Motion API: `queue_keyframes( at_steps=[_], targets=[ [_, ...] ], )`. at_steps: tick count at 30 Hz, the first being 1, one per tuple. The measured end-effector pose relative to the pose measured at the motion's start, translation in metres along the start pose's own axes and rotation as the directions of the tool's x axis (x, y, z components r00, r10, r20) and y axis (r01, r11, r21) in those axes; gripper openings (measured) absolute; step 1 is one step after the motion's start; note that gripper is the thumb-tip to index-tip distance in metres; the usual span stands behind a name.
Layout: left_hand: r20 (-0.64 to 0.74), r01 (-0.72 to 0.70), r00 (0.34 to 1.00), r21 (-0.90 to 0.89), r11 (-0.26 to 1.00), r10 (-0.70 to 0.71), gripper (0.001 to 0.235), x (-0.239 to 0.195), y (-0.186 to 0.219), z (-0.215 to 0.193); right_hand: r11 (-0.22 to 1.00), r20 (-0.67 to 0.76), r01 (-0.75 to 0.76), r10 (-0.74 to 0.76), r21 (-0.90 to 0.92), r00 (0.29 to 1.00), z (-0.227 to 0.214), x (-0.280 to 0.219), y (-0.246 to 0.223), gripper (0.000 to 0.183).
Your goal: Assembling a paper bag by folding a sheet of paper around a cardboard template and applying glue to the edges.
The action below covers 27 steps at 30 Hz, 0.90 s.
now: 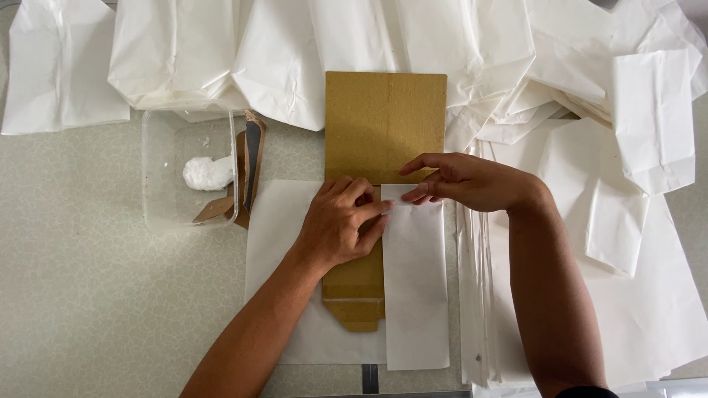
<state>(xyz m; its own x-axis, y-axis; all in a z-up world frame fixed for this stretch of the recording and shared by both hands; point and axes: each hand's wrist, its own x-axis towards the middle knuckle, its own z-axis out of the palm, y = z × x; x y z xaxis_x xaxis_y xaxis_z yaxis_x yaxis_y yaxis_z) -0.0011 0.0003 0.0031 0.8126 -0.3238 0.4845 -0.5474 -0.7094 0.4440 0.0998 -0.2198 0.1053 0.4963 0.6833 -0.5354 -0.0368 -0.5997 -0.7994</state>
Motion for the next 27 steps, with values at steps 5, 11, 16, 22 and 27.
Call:
queue_keyframes(
  at_steps=[5,11,16,22,27],
  targets=[
    [-0.045,-0.002,0.999,-0.004,1.0,0.002,0.021,-0.002,-0.002,0.008,0.997,-0.105,-0.021,0.013,-0.07,0.994,-0.002,0.001,-0.001,0.04],
    [-0.025,-0.006,1.0,-0.013,1.0,0.006,0.021,0.0,-0.001,0.003,0.97,-0.666,-0.109,-0.067,-0.219,0.743,-0.01,0.031,0.058,0.05],
    [0.018,-0.011,1.0,0.025,1.0,0.011,0.02,-0.003,-0.002,0.008,0.975,-0.754,-0.051,-0.132,-0.215,0.643,-0.012,0.043,0.079,0.053],
    [0.073,-0.014,0.997,0.012,1.0,0.013,0.019,-0.003,-0.004,0.008,0.993,-0.763,0.116,-0.104,-0.039,0.638,-0.013,0.049,0.086,0.043],
    [0.088,-0.027,0.996,0.02,0.999,0.025,0.021,-0.005,-0.006,0.009,0.984,-0.779,0.179,-0.106,0.009,0.618,-0.007,0.047,0.077,0.038]
  ],
)
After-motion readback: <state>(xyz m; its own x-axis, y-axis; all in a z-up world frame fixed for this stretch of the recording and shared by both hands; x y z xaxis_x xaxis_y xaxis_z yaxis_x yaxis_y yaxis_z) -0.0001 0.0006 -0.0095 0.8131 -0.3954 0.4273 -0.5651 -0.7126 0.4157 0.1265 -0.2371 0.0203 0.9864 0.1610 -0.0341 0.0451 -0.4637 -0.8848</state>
